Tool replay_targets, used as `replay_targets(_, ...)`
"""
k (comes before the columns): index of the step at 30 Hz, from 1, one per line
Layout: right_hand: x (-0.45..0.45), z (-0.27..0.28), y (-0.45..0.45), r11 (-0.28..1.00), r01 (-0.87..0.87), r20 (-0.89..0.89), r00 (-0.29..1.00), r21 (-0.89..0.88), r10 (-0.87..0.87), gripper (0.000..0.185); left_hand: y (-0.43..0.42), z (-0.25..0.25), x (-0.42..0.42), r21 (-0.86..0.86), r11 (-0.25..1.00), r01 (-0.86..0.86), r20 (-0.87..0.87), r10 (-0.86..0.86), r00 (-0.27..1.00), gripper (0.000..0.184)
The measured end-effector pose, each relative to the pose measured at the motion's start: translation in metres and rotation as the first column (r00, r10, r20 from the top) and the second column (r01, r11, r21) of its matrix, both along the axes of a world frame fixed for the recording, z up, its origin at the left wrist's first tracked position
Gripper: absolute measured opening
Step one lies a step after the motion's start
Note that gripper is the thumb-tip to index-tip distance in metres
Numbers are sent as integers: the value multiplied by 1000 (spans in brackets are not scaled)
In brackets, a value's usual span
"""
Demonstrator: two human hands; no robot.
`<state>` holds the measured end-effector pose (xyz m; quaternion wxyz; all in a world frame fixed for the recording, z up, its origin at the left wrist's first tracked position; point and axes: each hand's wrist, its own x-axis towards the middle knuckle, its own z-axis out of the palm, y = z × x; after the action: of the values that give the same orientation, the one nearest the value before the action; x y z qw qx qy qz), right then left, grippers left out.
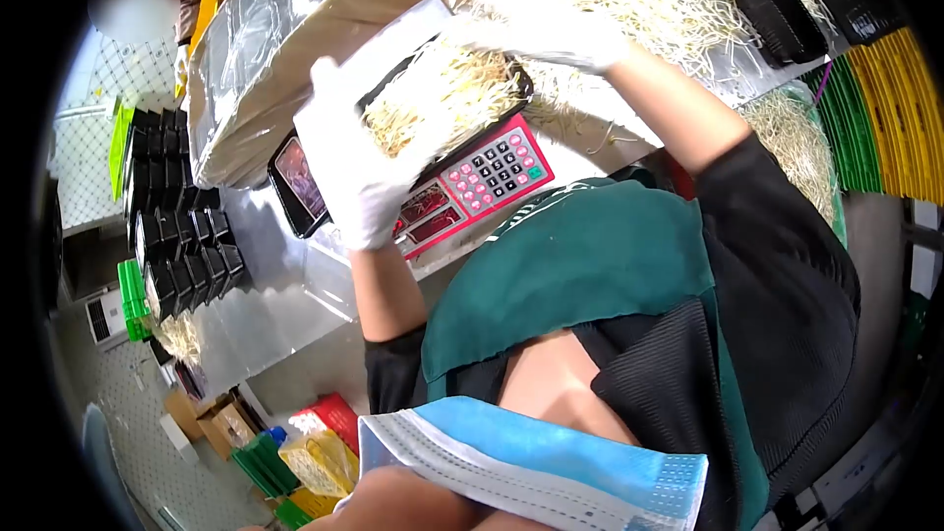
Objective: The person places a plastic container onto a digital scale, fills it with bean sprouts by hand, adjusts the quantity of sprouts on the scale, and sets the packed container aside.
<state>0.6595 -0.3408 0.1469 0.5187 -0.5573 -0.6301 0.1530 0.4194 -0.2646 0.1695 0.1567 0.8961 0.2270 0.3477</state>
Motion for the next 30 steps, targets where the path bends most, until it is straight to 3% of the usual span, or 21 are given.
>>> replay_targets(1,-9,3,8,998,-21,47,999,64,18,47,-2,3,15,139,990,-11,-31,15,999,66)
replay_targets(2,-19,6,16,991,-44,95,995,128,31,47,6,-5,26,104,990,92,-103,-81,991,61)
replay_targets(3,-38,26,7,987,-4,260,964,-158,45,46,7,-1,28,-195,955,222,-198,-260,945,55)
replay_targets(4,-51,39,2,904,84,409,906,-420,106,46,9,2,30,-485,841,239,-251,-396,883,51)
replay_targets(6,-59,16,-4,974,82,467,884,-212,27,33,12,-27,24,-211,937,277,-248,-326,912,56)
replay_targets(7,-59,15,-1,956,46,445,891,-290,92,31,9,-39,26,-267,938,222,-129,-263,956,65)
replay_targets(8,-60,14,2,931,12,419,895,-365,153,29,11,-46,27,-271,938,215,-131,-257,958,65)
replay_targets(10,-60,6,6,948,18,397,911,-318,116,30,9,-40,29,-166,975,145,-291,-189,938,74)
replay_targets(11,-58,9,8,946,10,404,905,-325,130,30,9,-28,29,-224,968,109,-360,-186,914,79)
replay_targets(13,-53,20,8,946,38,504,853,-322,138,34,9,-24,27,-242,962,128,-320,-203,925,80)
replay_targets(14,-50,19,4,980,44,566,821,-194,75,38,9,-22,27,-262,952,160,-280,-233,931,80)
replay_targets(15,-48,18,1,997,54,620,784,-60,-5,41,7,-28,20,-317,922,220,-128,-272,954,83)
replay_targets(16,-50,20,-3,997,49,621,784,-56,-3,41,6,-32,16,-314,925,215,-128,-266,955,83)
replay_targets(17,-53,22,-7,986,86,458,889,-142,-11,44,6,-36,12,-259,949,182,-120,-219,968,83)
replay_targets(19,-58,14,-8,962,105,273,961,-251,-34,46,2,-48,8,-221,964,146,-115,-175,978,84)
replay_targets(22,-63,-4,8,965,8,292,954,-262,72,52,1,-58,10,-166,983,85,-133,-107,985,86)
replay_targets(27,-48,46,10,969,27,521,847,-245,108,40,9,-46,11,-42,990,136,-164,-141,976,86)
replay_targets(30,-17,48,51,985,169,645,756,-28,-111,35,10,-43,24,19,997,79,-224,-73,972,86)
